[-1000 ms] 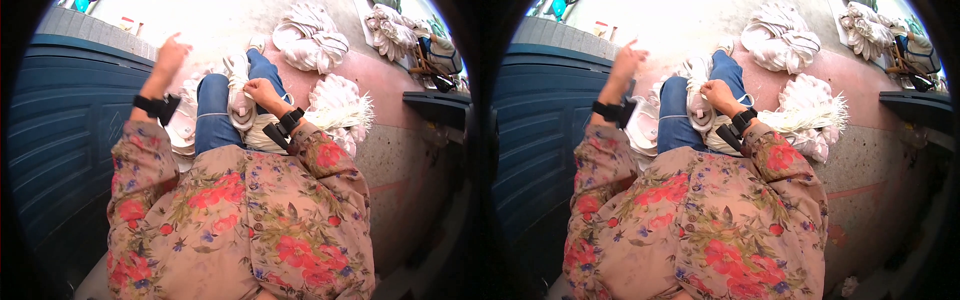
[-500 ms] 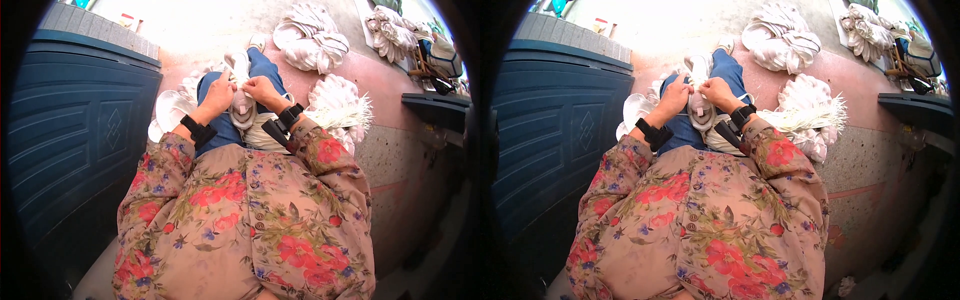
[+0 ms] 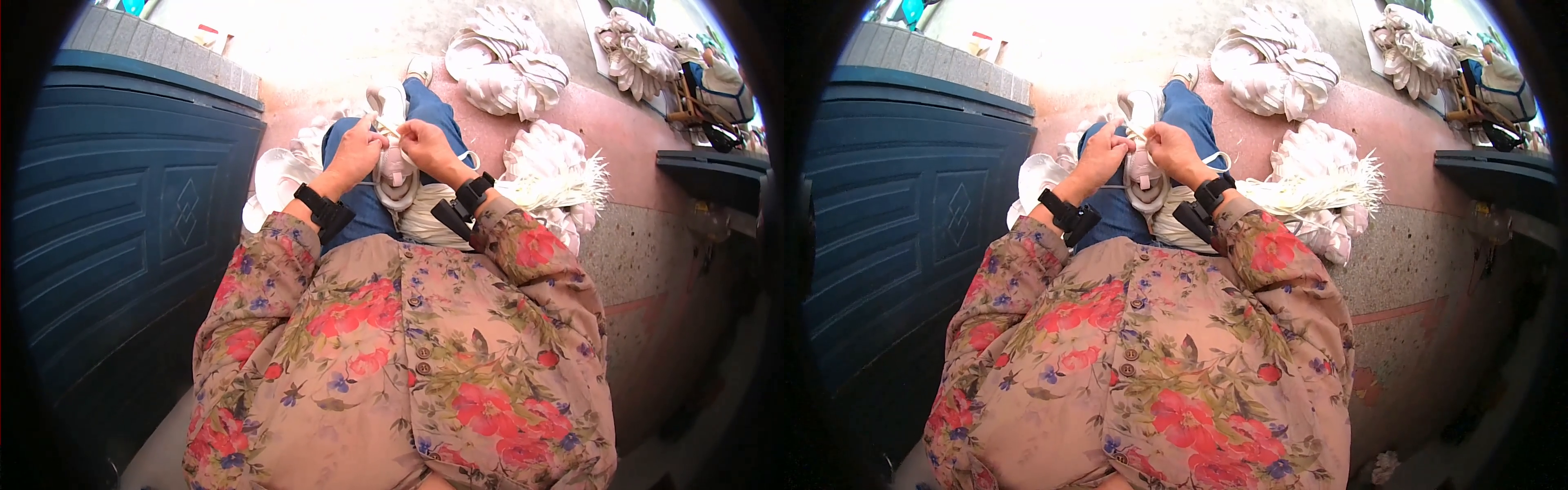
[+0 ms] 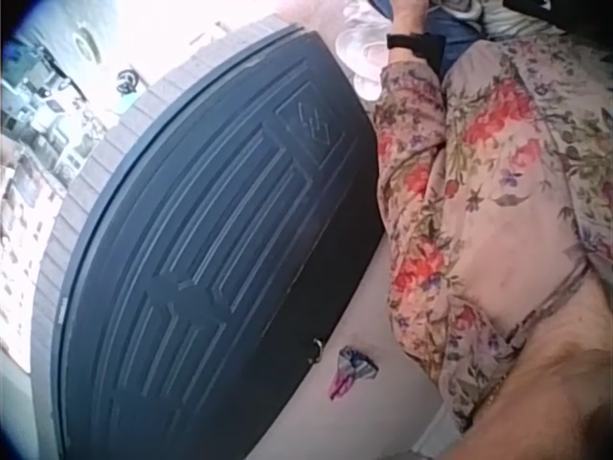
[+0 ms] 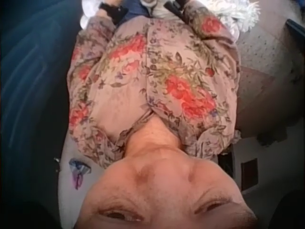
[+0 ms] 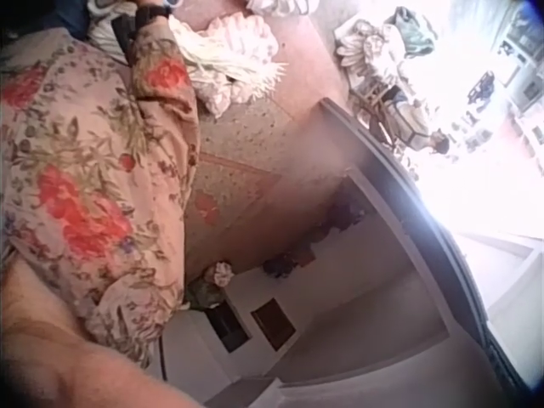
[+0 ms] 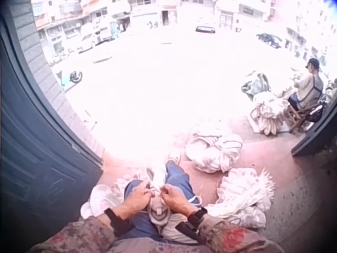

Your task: Lacing multiple pairs of white sneakers and tying the laces.

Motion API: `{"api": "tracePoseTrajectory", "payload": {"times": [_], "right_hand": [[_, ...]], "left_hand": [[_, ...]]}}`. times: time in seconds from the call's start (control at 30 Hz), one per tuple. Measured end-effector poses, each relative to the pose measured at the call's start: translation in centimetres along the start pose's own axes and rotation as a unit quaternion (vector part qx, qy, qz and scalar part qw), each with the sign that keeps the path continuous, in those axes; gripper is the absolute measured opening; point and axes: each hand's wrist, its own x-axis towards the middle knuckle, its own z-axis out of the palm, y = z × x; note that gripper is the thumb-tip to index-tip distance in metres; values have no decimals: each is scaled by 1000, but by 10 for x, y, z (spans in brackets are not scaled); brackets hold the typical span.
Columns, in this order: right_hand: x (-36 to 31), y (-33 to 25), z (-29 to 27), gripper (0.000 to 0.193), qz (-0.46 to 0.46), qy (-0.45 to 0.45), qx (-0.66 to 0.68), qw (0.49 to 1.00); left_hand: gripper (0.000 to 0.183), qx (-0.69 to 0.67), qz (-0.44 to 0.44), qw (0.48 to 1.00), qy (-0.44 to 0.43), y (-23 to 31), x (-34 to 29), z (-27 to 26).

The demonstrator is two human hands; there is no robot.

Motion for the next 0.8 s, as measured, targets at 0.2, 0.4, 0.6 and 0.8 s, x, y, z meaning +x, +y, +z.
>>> {"api": "tracePoseTrajectory", "payload": {"times": [0.2,0.4,0.6,0.8], "right_hand": [[0,0,0,18,24,-81,67,994],[-3,-3,-3,18,85,-124,226,962],[0,-9,-2,9,49,-114,70,990],[8,-4,-1,2,15,0,224,975]], "left_hand": [[49,-46,-12,999,-16,-10,-1,0],[51,-31,18,999,-22,-1,-4,-1],[43,-16,45,998,30,-11,1,-19],[47,-15,5,970,243,-56,-27,-144]]}}
